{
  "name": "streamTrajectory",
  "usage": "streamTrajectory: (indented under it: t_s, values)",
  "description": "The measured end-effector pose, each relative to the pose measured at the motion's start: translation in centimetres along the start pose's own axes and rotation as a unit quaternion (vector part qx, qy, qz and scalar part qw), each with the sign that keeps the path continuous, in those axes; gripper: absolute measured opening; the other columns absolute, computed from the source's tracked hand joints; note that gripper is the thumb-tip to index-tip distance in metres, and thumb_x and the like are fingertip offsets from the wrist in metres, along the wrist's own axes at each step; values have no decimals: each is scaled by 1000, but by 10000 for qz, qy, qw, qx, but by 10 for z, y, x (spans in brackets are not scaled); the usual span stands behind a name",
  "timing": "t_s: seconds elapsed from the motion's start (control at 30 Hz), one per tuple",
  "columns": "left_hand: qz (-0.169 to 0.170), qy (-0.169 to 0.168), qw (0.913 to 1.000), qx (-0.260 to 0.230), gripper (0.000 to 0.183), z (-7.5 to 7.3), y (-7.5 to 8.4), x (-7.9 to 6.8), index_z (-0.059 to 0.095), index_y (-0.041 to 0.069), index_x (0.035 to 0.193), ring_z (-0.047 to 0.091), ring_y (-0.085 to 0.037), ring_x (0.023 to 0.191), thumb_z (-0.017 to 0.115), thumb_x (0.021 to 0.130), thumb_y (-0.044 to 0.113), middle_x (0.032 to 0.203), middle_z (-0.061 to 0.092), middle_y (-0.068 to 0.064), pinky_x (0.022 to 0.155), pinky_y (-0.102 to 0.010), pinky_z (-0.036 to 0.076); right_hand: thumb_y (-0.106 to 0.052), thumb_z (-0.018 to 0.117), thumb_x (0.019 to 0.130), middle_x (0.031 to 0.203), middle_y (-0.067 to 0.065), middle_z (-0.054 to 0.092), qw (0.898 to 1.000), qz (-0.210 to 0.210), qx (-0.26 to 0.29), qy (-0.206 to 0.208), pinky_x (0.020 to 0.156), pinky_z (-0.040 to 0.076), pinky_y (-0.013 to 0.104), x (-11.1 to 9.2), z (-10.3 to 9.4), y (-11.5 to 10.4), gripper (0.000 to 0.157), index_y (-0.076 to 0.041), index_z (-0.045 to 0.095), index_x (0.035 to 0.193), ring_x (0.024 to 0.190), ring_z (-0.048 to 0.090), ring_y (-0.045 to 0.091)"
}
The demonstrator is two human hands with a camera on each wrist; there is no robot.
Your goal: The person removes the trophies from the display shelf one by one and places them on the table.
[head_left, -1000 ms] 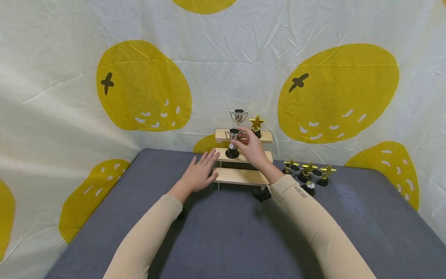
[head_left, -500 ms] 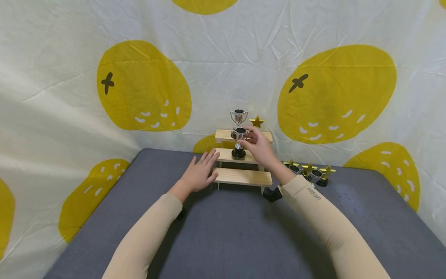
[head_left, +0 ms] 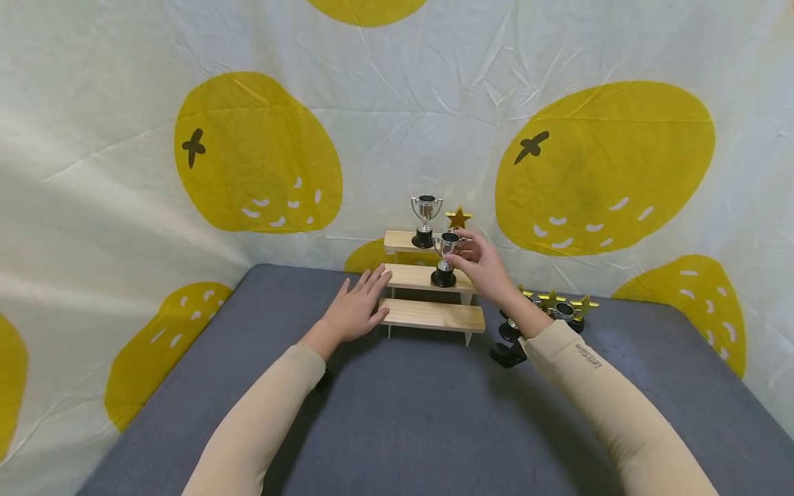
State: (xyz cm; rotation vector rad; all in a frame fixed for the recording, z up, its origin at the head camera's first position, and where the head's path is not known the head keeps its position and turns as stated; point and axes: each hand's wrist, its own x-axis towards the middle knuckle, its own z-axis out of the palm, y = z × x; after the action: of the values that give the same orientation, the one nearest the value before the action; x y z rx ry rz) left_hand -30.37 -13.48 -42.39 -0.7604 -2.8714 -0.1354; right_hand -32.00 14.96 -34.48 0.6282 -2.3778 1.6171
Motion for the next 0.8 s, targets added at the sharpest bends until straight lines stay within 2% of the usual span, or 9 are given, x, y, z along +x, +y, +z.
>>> streamTrajectory:
  t_s: [0.17,0.27,0.4,0.63,0.8]
  values:
    - [-18,37,10000,21,75,1,0,-1,11,15,167,20,-33,154,47,109,45,172,4,-6,118,-65,20,-11,66,102,123,25,62,9998,129,-134,5,94,53,45,-4,-11,2,55,-1,43,151,115,64,41]
    - [-18,62,10000,-13,75,0,0,-1,12,15,167,20,-33,154,48,108,45,172,5,-6,118,-66,19,-11,66,102,123,25,62,9997,121,-192,38,94,53,47,-6,-18,3,54,-1,45,151,114,64,40]
    - [-7,49,10000,-8,75,0,0,-1,11,15,167,20,-33,154,48,108,45,172,4,-6,118,-66,19,-11,66,102,121,24,62,9993,75,-358,93,91,54,40,-11,-28,5,54,-1,45,150,113,65,39]
    - [13,65,10000,63,75,1,-1,0,11,15,167,21,-33,154,47,108,46,172,4,-6,117,-65,21,-18,67,102,124,21,62,9986,187,-482,114,93,52,39,-20,-41,6,58,-3,43,153,115,64,35]
    - [-12,59,9999,82,75,1,-1,0,11,16,167,21,-33,154,47,109,46,172,4,-6,118,-65,20,-17,66,103,122,22,61,9990,177,-406,115,86,53,23,-26,-51,8,57,-3,42,153,105,65,19]
